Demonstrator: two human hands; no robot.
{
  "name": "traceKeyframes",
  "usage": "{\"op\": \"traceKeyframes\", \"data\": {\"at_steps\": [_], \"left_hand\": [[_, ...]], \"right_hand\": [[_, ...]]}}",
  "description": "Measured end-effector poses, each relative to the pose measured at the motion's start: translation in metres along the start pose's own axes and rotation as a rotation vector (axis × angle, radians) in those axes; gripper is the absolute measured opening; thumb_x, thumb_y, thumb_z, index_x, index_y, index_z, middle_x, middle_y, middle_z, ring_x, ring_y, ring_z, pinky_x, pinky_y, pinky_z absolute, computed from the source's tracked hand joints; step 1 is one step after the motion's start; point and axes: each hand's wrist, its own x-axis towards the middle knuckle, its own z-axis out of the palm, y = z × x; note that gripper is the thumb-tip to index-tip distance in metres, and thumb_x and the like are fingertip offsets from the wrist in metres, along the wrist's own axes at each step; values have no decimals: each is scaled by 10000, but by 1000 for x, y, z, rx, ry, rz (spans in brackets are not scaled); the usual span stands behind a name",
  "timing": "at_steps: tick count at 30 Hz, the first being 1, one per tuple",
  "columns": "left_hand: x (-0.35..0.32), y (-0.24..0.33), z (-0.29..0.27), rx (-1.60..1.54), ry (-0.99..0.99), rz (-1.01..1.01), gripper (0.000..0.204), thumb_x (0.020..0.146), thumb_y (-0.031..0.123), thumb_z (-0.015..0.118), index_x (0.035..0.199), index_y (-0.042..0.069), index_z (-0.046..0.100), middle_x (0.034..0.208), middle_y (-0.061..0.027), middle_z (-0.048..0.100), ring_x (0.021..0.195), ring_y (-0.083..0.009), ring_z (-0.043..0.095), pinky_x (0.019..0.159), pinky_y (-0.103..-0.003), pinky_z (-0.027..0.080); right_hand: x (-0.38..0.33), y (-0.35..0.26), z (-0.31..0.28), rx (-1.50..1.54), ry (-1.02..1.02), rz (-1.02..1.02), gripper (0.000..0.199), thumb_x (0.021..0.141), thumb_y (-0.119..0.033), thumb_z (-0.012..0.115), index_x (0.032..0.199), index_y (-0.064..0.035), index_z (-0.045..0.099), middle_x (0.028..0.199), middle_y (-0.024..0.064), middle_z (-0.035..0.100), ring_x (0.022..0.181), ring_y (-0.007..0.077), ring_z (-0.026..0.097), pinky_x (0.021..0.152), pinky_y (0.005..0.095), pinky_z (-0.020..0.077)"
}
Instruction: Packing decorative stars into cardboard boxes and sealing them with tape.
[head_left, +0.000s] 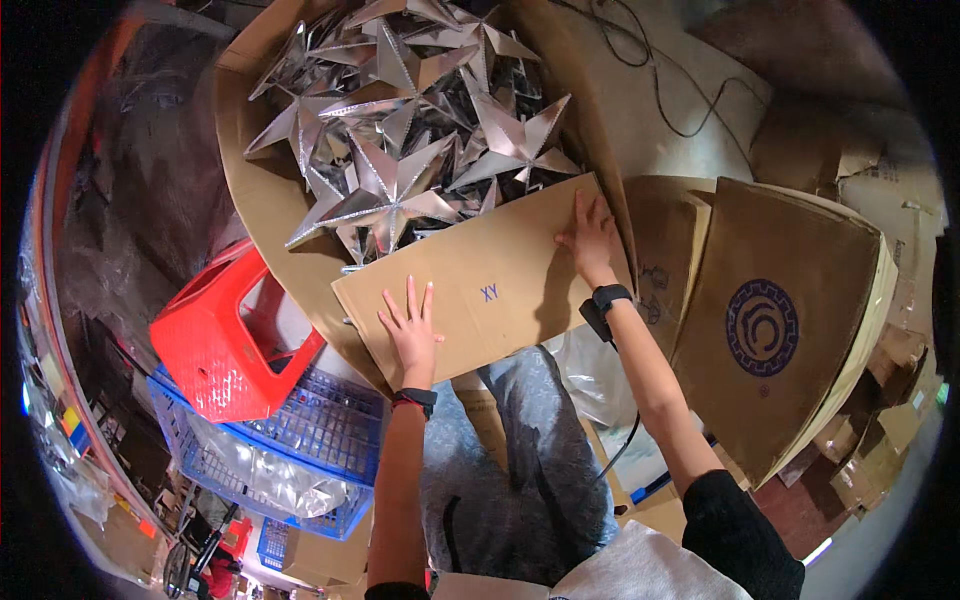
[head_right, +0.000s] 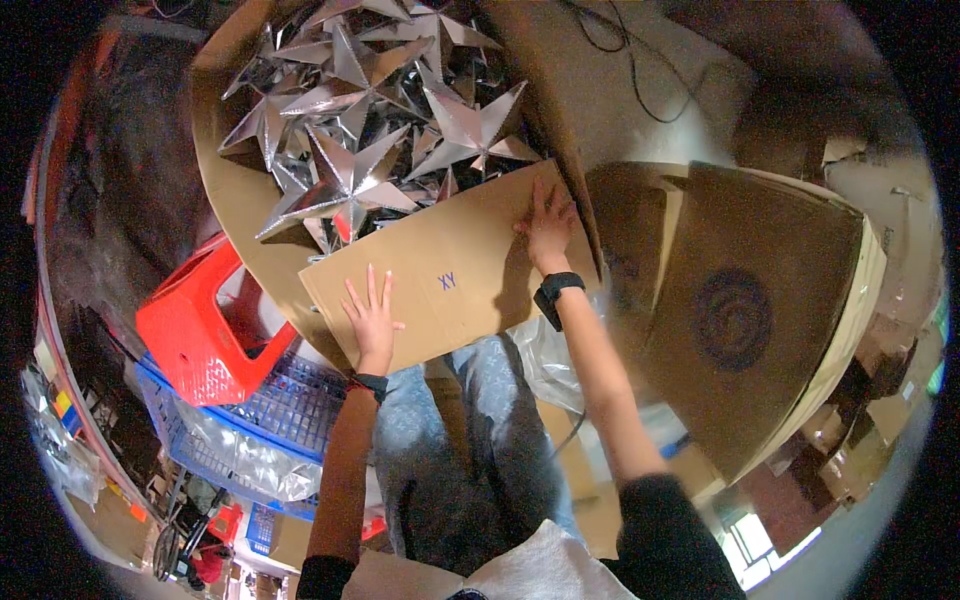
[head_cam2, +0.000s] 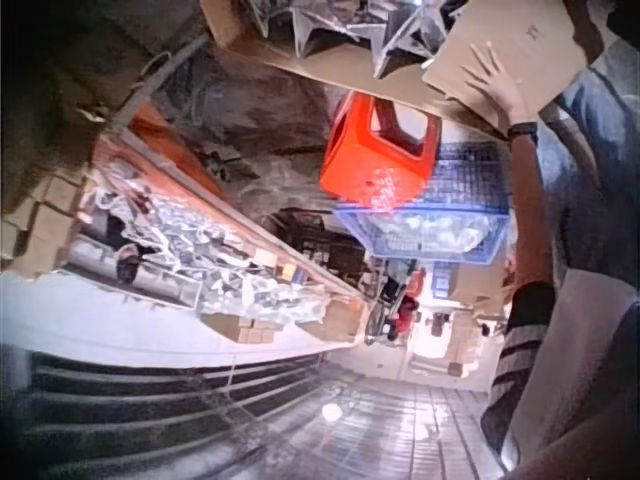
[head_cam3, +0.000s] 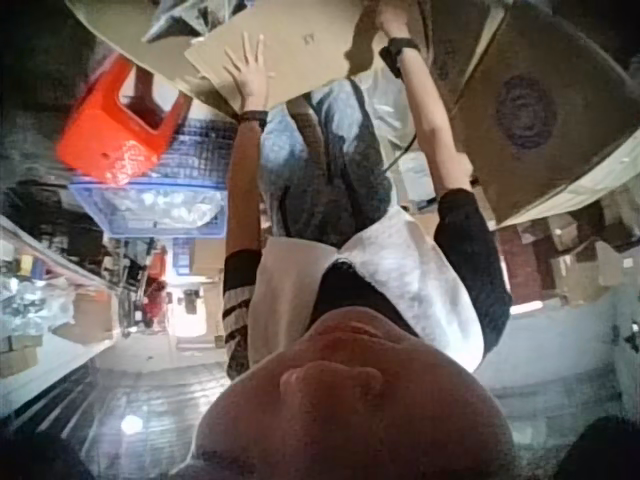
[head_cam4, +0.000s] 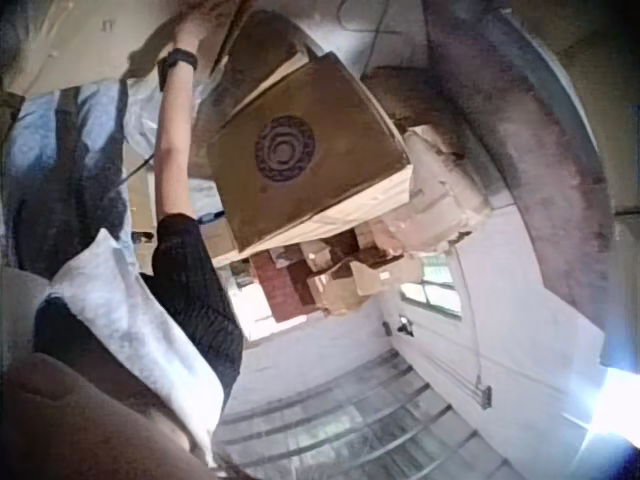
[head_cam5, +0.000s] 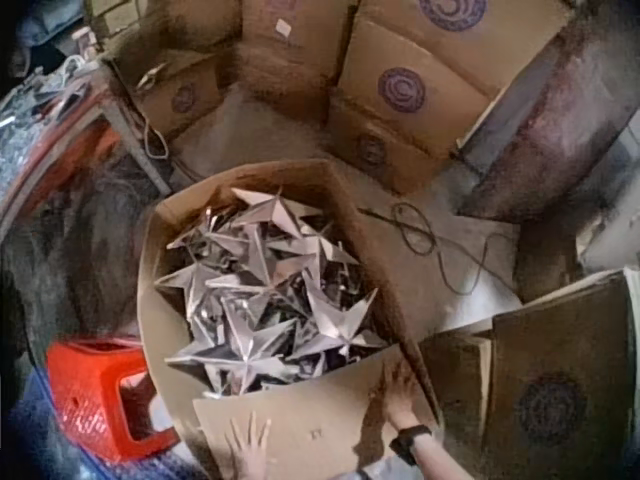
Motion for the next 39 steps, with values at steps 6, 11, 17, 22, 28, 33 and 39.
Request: {"op": "traceKeyframes", "data": {"at_steps": [6, 11, 17, 22, 28, 33, 39], "left_hand": [[-7, -8, -2, -124, 171, 87, 925, 623, 447, 639, 1353, 236, 112, 1410, -79, 66, 1205, -442, 214, 925, -475, 310], [-23, 8, 5, -748, -162, 99, 406, 763, 190, 503, 1150, 73, 476, 1219, -145, 405, 1015, -300, 480, 836, -402, 396], [-89, -56, 13, -1080, -242, 395, 351, 791, 283, 473, 1055, 60, 534, 964, -178, 579, 906, -336, 544, 776, -383, 431], [-131, -197, 97, -1591, 16, 105, 292, 830, 214, 448, 1025, 17, 538, 858, -118, 611, 760, -164, 590, 628, -277, 474], [-211, -254, 78, -1388, 96, -659, 175, 758, 170, 474, 839, 47, 569, 620, -89, 581, 417, -141, 528, 383, -276, 416], [-261, -187, 87, -1648, 159, -730, 228, 819, 208, 415, 903, 45, 551, 673, -90, 592, 394, -154, 511, 330, -256, 380], [-238, -67, -19, -1600, -664, -454, 214, 809, 196, 425, 939, 77, 545, 703, -94, 601, 533, -194, 580, 468, -318, 464]], "right_hand": [[-5, 0, -5, 51, 187, -42, 867, 657, -349, 652, 1340, -247, 128, 1368, 153, 166, 1124, 499, 292, 893, 523, 314], [-68, 26, 0, 166, 71, -139, 373, 798, -236, 464, 1153, -129, 438, 1236, 186, 364, 1042, 403, 418, 833, 458, 385], [-216, 42, -30, 286, -418, -232, 216, 757, -211, 465, 875, -81, 590, 854, 180, 589, 820, 345, 555, 721, 430, 443], [-300, 48, -80, 368, -418, -192, 251, 753, -227, 452, 819, -22, 582, 817, 216, 570, 771, 370, 544, 690, 432, 421], [-340, 117, -82, 469, -354, -30, 304, 755, -218, 468, 1032, -113, 533, 859, 175, 595, 800, 346, 561, 722, 408, 441], [-305, 161, -115, 452, -226, -22, 458, 749, -154, 485, 1191, -170, 367, 852, 185, 601, 830, 338, 565, 720, 427, 439], [-309, 207, -264, 607, 500, -208, 297, 819, -131, 448, 1114, -97, 434, 926, 157, 523, 830, 330, 520, 685, 401, 437]]}}
